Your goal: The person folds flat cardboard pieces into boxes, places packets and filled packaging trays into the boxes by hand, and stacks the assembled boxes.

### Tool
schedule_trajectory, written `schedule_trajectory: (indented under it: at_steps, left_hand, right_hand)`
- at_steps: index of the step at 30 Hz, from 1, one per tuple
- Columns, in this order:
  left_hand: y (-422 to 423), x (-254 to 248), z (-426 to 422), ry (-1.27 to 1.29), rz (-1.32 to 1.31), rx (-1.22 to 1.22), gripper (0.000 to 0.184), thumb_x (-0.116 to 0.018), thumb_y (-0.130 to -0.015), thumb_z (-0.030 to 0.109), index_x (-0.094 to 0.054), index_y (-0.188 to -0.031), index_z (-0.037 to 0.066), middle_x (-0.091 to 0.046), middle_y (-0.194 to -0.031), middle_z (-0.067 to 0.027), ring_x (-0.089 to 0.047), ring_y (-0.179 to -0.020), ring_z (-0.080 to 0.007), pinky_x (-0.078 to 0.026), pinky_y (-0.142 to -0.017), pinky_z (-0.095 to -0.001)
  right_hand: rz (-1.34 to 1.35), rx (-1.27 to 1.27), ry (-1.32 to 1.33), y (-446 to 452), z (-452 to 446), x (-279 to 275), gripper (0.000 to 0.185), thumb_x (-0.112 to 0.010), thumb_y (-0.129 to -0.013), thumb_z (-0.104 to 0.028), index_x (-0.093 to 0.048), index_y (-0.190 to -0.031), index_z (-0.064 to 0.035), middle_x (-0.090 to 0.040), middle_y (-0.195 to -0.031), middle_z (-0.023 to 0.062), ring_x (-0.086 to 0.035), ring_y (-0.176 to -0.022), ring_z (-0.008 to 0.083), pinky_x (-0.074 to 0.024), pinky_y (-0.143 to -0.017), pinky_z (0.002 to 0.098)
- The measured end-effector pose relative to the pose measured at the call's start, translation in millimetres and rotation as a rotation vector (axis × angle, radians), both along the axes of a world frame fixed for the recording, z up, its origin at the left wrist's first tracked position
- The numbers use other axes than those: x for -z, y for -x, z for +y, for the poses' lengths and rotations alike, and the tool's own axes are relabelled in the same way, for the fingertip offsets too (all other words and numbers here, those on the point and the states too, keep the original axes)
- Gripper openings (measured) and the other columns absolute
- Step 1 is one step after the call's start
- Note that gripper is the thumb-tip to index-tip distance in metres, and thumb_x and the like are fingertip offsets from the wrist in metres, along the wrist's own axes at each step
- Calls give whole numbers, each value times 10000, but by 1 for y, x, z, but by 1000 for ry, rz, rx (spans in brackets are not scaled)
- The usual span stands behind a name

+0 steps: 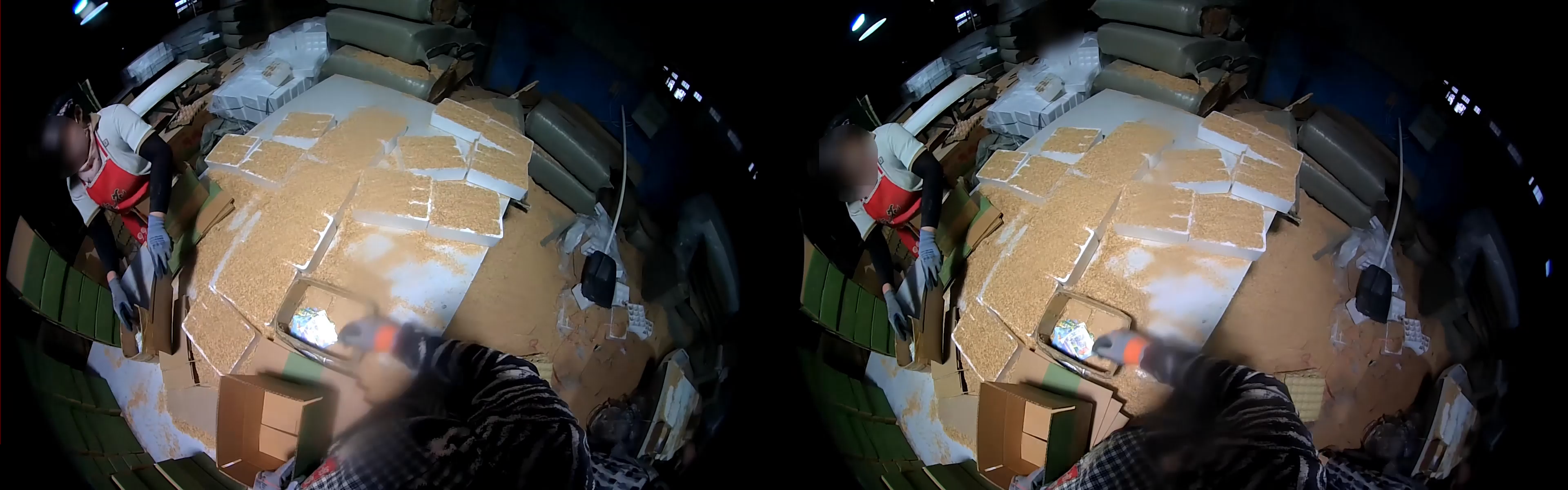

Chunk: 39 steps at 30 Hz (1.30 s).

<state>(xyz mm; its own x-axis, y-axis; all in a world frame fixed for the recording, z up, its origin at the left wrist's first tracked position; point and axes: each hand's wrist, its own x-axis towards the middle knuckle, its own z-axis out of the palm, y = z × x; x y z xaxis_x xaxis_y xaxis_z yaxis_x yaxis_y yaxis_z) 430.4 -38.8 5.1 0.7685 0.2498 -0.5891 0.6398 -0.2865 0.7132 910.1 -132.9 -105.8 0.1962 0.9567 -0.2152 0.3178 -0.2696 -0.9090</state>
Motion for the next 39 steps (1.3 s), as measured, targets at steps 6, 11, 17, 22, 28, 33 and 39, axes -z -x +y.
schedule_trajectory:
  at_steps: [6, 11, 17, 22, 28, 33, 39]
  left_hand:
    - [-57, -64, -33, -758, -373, -48, 287, -612, -861, 121, -692, -1127, 49, -678, -986, -142, -630, -997, -352, -448, -991, -493]
    - [-78, -75, -41, -1174, -327, -698, 300, -571, -976, 115, -599, -1255, 9, -599, -1271, -158, -514, -1218, -329, -360, -1093, -479]
    - [-37, -50, -33, -409, -311, -1427, 754, -611, -970, 251, -181, -1562, 69, -323, -1561, -164, -388, -1376, -244, -303, -1142, -353]
    - [8, 20, -32, -417, -557, -1332, 640, -526, -953, 117, -262, -1524, 2, -428, -1446, -171, -485, -1229, -238, -416, -1027, -342]
    - [-11, 7, -38, -533, -488, -1254, 754, -522, -866, 20, -216, -1555, 33, -268, -1594, -135, -237, -1468, -257, -169, -1191, -341]
    - [-18, 9, -45, -527, -577, -1298, 739, -500, -848, -8, -237, -1538, 7, -277, -1588, -139, -233, -1471, -253, -145, -1206, -344]
    - [-32, -2, -49, -351, -784, -1381, 761, -492, -820, -67, -244, -1535, 14, -276, -1587, -137, -226, -1474, -250, -165, -1207, -340]
  right_hand:
    - [-1102, 747, 409, -271, -97, 26, 578, -675, -801, -343, -529, -1328, -153, -528, -1327, 118, -460, -1255, 332, -358, -1038, 504]
    - [-1137, 664, 522, -243, -113, 38, 486, -665, -787, -339, -581, -1235, -172, -561, -1221, 100, -489, -1178, 336, -346, -1006, 505]
    - [-853, 744, -114, -190, -176, 10, 525, -802, -710, -246, -606, -1172, -92, -552, -1304, 130, -475, -1227, 374, -398, -1035, 447]
    - [-150, 1456, -43, -220, -275, 223, 1272, -898, -647, -444, -114, -1546, -3, -255, -1537, 288, -330, -1397, 351, -292, -1147, 415]
    - [276, 1169, 28, -134, -271, 131, 903, -779, -826, -232, -212, -1517, -98, -362, -1496, 187, -492, -1258, 289, -463, -977, 386]
    - [296, 1122, -220, -103, -250, 139, 675, -720, -888, -175, -349, -1452, -187, -471, -1404, 131, -614, -1114, 292, -581, -799, 402]
    - [570, 1179, -426, -59, -192, -30, 620, -730, -875, -219, -399, -1399, -218, -566, -1311, 108, -633, -1103, 325, -610, -770, 464]
